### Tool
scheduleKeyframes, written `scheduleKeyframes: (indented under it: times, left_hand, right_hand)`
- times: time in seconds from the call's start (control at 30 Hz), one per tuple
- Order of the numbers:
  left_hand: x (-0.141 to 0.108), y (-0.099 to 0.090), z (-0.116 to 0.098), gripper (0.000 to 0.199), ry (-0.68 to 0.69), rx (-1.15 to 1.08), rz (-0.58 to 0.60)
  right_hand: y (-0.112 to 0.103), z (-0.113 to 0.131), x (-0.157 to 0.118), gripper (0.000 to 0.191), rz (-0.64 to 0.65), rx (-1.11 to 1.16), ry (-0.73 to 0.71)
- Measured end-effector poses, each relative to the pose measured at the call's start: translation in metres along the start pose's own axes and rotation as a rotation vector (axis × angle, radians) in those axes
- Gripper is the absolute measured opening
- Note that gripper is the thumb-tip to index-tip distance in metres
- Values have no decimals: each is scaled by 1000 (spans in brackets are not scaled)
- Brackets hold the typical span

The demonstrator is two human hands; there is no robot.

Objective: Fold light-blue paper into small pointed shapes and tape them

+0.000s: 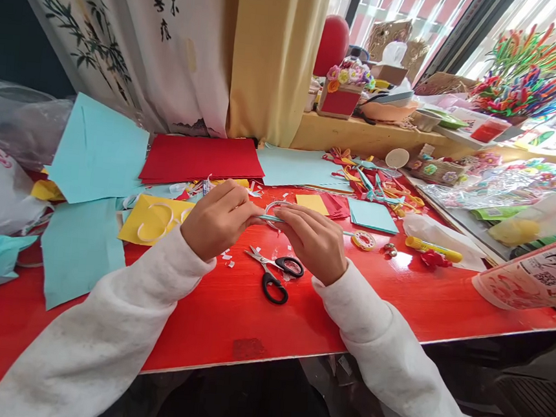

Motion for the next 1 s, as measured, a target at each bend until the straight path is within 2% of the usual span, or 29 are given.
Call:
scheduleKeyframes:
  times: [0.1,0.3,0.37,0.47,0.53,0.6,0.7,0.77,0.8,0.9,1.0]
  left_hand:
    - [-2,0,1,16,34,63,-48]
    - [-5,4,2,14,120,231,-35]
    - [-8,3,4,13,139,253,-60]
    - [-13,1,8,15,211,227,-69]
    - [-15,1,10,17,255,207,-42]
    - [-13,3,12,20,225,196,8]
    - [-6,9,14,36,64,161,87]
    - [-5,15,11,45,-2,141,138]
    - [-5,18,8,43,-7,137,158]
    - [-7,23,1,20,12,159,161]
    - [-8,22,-1,17,14,214,110]
  right_hand:
    - [1,-2,-2,19,26,-22,-2]
    - [2,-3,-6,17,34,-49,-20]
    - [3,-5,-4,24,88,-3,13]
    - [6,-10,-3,49,192,61,96]
    - [10,-13,-5,45,267,95,145]
    - [14,-17,-8,31,304,126,200]
    - [16,-20,-10,23,242,156,289]
    - [16,-20,-10,19,211,154,295]
    - [17,-18,-9,18,215,146,277]
    - [17,-12,-5,17,261,112,176]
    - [16,-9,-5,19,305,41,101]
Point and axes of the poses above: each hand's wrist, its own x-axis towards the middle knuckle, its own y-axis out of the palm, z = x × y, the point moved 5 cm from there along x, towards the middle knuckle, and after that the axes turned 15 degrees about -y, right-handed, at the moved point
